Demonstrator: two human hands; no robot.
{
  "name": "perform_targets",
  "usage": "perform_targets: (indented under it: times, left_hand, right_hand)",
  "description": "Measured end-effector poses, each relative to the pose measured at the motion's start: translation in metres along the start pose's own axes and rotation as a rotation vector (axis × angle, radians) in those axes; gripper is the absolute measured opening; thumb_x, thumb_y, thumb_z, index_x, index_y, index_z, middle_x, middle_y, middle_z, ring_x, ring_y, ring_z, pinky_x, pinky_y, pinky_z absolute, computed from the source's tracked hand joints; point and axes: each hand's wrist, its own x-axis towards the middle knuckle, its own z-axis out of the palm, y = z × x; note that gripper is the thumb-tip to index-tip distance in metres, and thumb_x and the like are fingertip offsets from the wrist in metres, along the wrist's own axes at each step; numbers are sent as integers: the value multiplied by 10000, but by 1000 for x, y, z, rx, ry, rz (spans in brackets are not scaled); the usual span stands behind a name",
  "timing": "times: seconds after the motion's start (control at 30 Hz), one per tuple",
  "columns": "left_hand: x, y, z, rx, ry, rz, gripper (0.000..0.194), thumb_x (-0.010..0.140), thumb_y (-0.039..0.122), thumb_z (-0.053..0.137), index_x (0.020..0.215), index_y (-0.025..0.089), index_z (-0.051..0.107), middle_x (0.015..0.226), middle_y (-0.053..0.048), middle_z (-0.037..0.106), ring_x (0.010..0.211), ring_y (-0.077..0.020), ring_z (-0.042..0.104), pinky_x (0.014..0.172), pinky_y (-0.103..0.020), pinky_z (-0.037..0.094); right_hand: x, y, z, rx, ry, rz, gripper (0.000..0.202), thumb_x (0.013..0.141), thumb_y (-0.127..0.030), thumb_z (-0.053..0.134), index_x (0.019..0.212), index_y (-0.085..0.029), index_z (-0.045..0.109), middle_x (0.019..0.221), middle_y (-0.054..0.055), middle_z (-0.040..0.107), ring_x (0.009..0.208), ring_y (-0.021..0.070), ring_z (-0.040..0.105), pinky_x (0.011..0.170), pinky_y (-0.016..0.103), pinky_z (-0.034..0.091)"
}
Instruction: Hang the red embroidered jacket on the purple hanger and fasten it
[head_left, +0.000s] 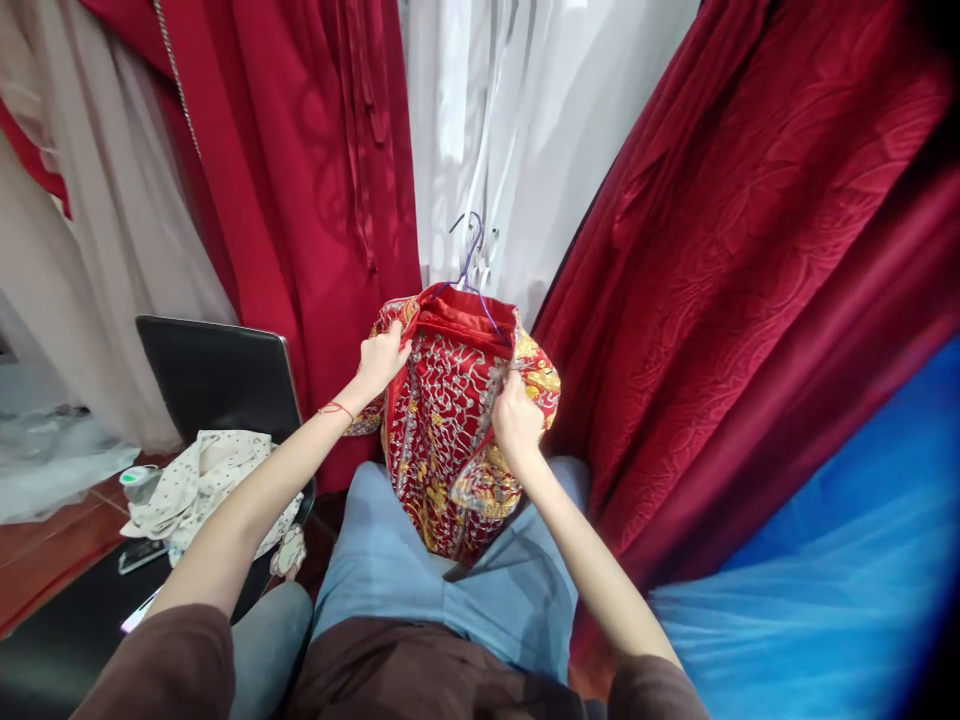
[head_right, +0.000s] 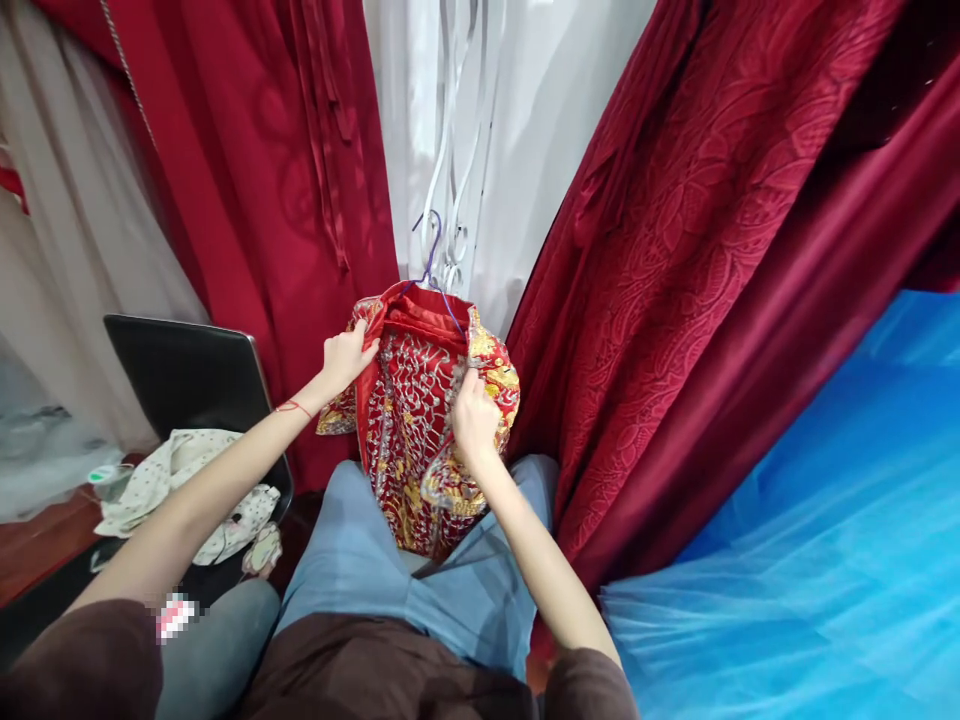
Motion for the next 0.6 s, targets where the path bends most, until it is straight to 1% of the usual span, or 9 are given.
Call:
perform_targets:
  times: [0.07, 0.13, 0.23, 0.3, 0.33, 0.4, 0.47, 0.53, 0.6]
  left_hand:
    - [5, 4, 2, -18, 142, 77, 442, 961, 285, 427, 1335, 65, 509, 1240, -253, 657, 1168, -350, 636, 958, -452, 481]
    - [8, 13, 1, -29, 253, 231, 401, 947, 216, 428, 1302, 74, 550, 1367, -245, 587, 1289, -341, 556, 1064, -480, 425]
    - [11, 43, -4, -73, 256, 532, 356, 954, 206, 429, 1252, 126, 607, 1400, -202, 579, 1352, -312, 504, 1126, -492, 380]
    - [15, 71, -7, -111, 240, 669, 393, 957, 268, 471, 1306, 130, 586, 1448, -200, 538, 1395, -319, 455, 1156, -510, 347]
    - [19, 85, -9, -128, 246, 691, 445, 951, 312, 500, 1348, 119, 559, 1477, -208, 507, 1420, -331, 421, 1176, -526, 315]
    - [31, 108, -11, -156, 265, 666, 563, 929, 401, 557, 1393, 84, 523, 1492, -231, 480, 1448, -361, 370, 1207, -552, 244]
    - [50, 121, -11, -176, 278, 619, 586, 913, 446, 590, 1365, 75, 554, 1432, -237, 533, 1420, -377, 397, 1204, -561, 223]
    - [71, 121, -10, -182, 271, 629, 494, 925, 431, 586, 1283, 93, 620, 1319, -219, 615, 1329, -360, 491, 1161, -547, 281]
    - [90, 112, -10, -179, 242, 706, 376, 952, 387, 559, 1189, 118, 671, 1202, -181, 672, 1212, -313, 573, 1092, -501, 357]
  right_hand:
    - [10, 16, 2, 5, 17, 65, 451, 968, -205, 290, 1357, -56, 464, 955, 180, 692, 777, 253, 695, 640, 311, 469]
    - [17, 30, 1, -20, 54, 136, 474, 975, -305, 363, 1349, -21, 430, 905, 167, 698, 758, 256, 694, 643, 307, 456]
    - [22, 44, -3, -40, 79, 218, 432, 974, -369, 417, 1263, -59, 502, 890, 155, 705, 764, 247, 687, 652, 298, 427]
    - [24, 49, -7, -22, 76, 225, 347, 995, -364, 389, 1145, -114, 577, 887, 136, 710, 758, 227, 674, 649, 288, 395]
    - [24, 50, -9, -11, 80, 219, 337, 1007, -356, 366, 1102, -130, 596, 883, 127, 712, 749, 216, 665, 645, 283, 377]
    - [23, 54, -15, 12, 93, 201, 346, 1020, -344, 339, 1073, -143, 615, 879, 117, 711, 723, 195, 643, 632, 275, 340]
    - [22, 59, -20, 46, 106, 190, 346, 1017, -335, 340, 1069, -146, 625, 867, 108, 705, 695, 179, 614, 618, 271, 309]
    - [20, 66, -24, 101, 112, 192, 344, 1004, -342, 352, 1055, -153, 635, 834, 93, 690, 672, 173, 581, 609, 271, 291]
    - [20, 76, -28, 181, 117, 208, 345, 988, -368, 364, 1002, -166, 644, 783, 72, 665, 655, 175, 550, 605, 273, 288]
